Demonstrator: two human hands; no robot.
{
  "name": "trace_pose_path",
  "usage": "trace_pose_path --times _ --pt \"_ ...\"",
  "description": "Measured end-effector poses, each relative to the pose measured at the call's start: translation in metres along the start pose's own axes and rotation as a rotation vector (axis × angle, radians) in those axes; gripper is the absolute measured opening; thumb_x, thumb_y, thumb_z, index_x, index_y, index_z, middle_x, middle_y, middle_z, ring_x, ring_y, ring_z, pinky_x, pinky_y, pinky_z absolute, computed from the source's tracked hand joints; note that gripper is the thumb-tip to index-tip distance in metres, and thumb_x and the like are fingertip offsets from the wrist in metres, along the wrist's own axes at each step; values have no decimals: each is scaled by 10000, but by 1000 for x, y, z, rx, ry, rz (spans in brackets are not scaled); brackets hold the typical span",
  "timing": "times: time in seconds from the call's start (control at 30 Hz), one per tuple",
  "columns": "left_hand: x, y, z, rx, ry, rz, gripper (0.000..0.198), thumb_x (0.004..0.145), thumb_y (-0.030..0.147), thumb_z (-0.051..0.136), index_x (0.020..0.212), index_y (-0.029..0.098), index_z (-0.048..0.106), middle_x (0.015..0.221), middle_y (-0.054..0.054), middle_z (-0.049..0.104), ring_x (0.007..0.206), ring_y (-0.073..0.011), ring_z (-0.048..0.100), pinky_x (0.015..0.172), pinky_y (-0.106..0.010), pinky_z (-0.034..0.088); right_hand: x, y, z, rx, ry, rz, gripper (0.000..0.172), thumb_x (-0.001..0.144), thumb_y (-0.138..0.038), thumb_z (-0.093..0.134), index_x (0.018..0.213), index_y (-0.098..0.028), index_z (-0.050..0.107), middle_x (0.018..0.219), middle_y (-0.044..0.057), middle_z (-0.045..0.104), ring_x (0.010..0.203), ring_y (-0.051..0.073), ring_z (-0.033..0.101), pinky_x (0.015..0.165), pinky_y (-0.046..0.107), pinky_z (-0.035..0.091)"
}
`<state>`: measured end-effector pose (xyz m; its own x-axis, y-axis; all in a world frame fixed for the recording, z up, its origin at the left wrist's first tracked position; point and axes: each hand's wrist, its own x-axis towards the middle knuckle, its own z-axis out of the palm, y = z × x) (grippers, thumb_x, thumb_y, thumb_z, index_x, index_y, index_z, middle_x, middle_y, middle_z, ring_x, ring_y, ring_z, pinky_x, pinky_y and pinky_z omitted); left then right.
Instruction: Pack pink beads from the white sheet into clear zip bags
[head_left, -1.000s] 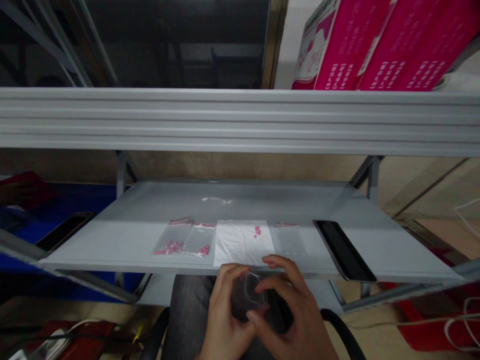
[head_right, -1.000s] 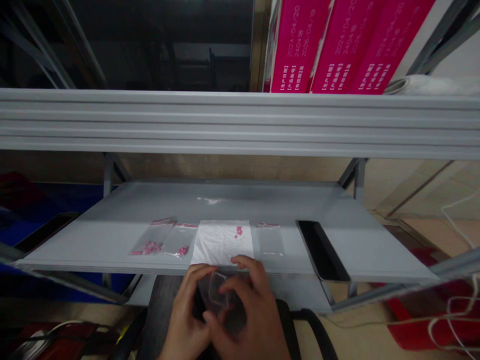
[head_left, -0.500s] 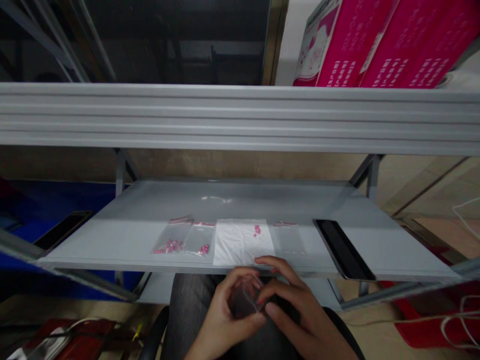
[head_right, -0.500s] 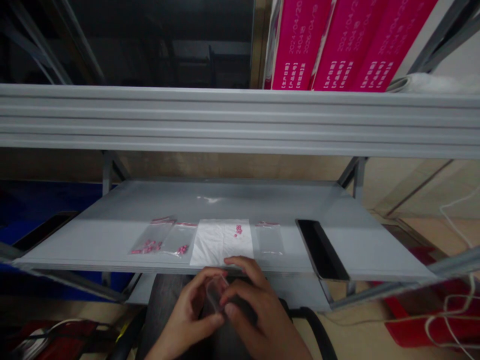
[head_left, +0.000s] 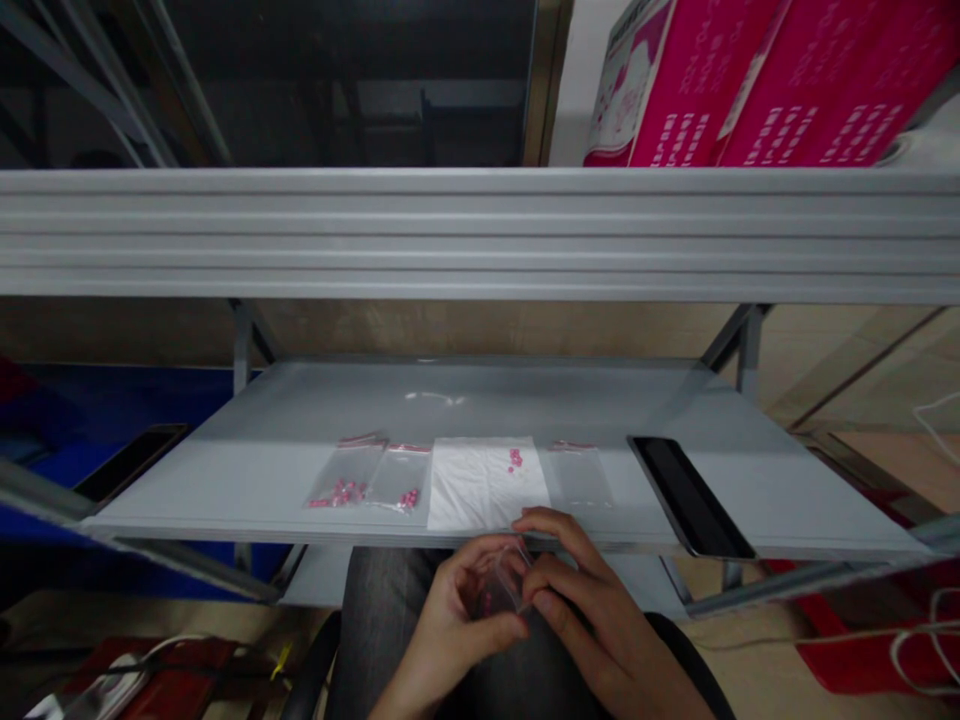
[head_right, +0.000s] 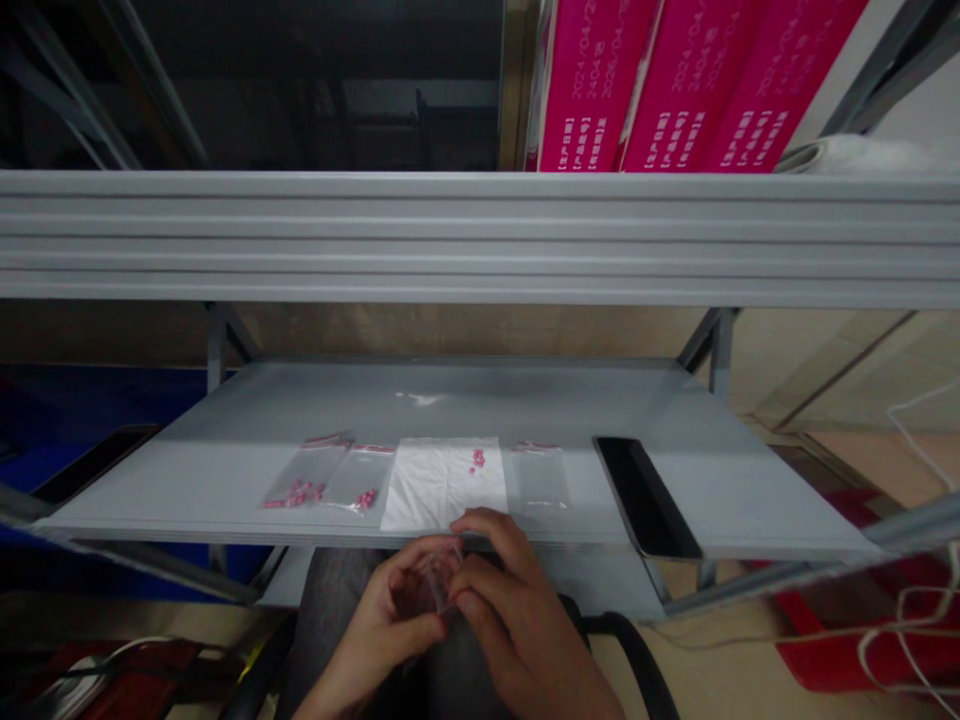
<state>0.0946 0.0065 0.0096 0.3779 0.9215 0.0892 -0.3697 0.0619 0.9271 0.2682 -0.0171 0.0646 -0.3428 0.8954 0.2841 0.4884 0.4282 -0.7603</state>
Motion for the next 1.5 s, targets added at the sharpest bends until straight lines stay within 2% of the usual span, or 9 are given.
trace_pose_path --times 0.1,0.23,0.3,0.4,0.57,0.73,1.0,1.23,1.5 --pt "1 6 0 7 -12 23 509 676 395 827 1129 221 673 1004 -55 697 934 -204 641 836 -295 482 -3 4 -1 79 88 11 179 944 -250 491 957 -257 670 1321 66 565 1238 237 542 1033 366 465" --pt "13 24 -10 155 -7 116 488 728 400 780 1152 200 642 993 -72 691 924 -215 647 826 -309 502 0 21 0 299 414 111 221 959 -313 485 1034 -257 685 1171 67 676 1145 230 604 1003 371 472" --pt "28 36 -19 377 14 214 495 743 365 758 1183 190 615 1017 -83 683 953 -227 644 855 -332 507 10 33 3 440 555 193 237 951 -342 504 1023 -226 698 1088 79 717 1059 238 648 961 386 495" --pt "58 53 -31 874 21 312 462 776 306 691 1207 179 581 1179 -121 663 1076 -249 625 944 -383 486 36 50 14 581 663 268 276 907 -375 551 1002 -171 712 1052 112 744 1006 267 679 944 437 501" --pt "111 59 -44 1121 -82 287 447 736 279 729 1163 196 628 1179 -90 692 1066 -255 638 961 -420 475 90 75 34 437 746 285 325 837 -330 510 993 -146 729 1079 126 746 1041 270 662 974 439 470" --pt "139 52 -47 1367 -189 244 464 682 264 757 1133 209 668 1169 -83 712 1074 -297 642 964 -424 457 118 94 49 329 766 291 352 796 -301 460 951 -148 736 1040 133 753 1001 276 662 943 417 476" --pt "145 56 -47 1602 -258 228 466 705 256 728 1165 214 657 1212 -98 678 1109 -324 610 987 -449 405 117 97 59 190 755 304 397 825 -300 407 1000 -124 716 1044 169 740 985 289 666 915 411 483" --pt "145 54 -46 1684 -278 204 495 727 269 719 1208 197 629 1217 -108 668 1122 -323 596 996 -454 390 116 98 59 138 740 302 404 855 -282 397 1045 -114 711 1077 167 735 1014 279 664 936 401 476" --pt "145 62 -35 1752 -296 177 472 735 273 715 1195 211 634 1201 -101 675 1131 -322 575 1000 -460 372 118 107 62 127 757 282 392 818 -233 410 1021 -133 730 1056 149 747 995 275 673 920 393 491"
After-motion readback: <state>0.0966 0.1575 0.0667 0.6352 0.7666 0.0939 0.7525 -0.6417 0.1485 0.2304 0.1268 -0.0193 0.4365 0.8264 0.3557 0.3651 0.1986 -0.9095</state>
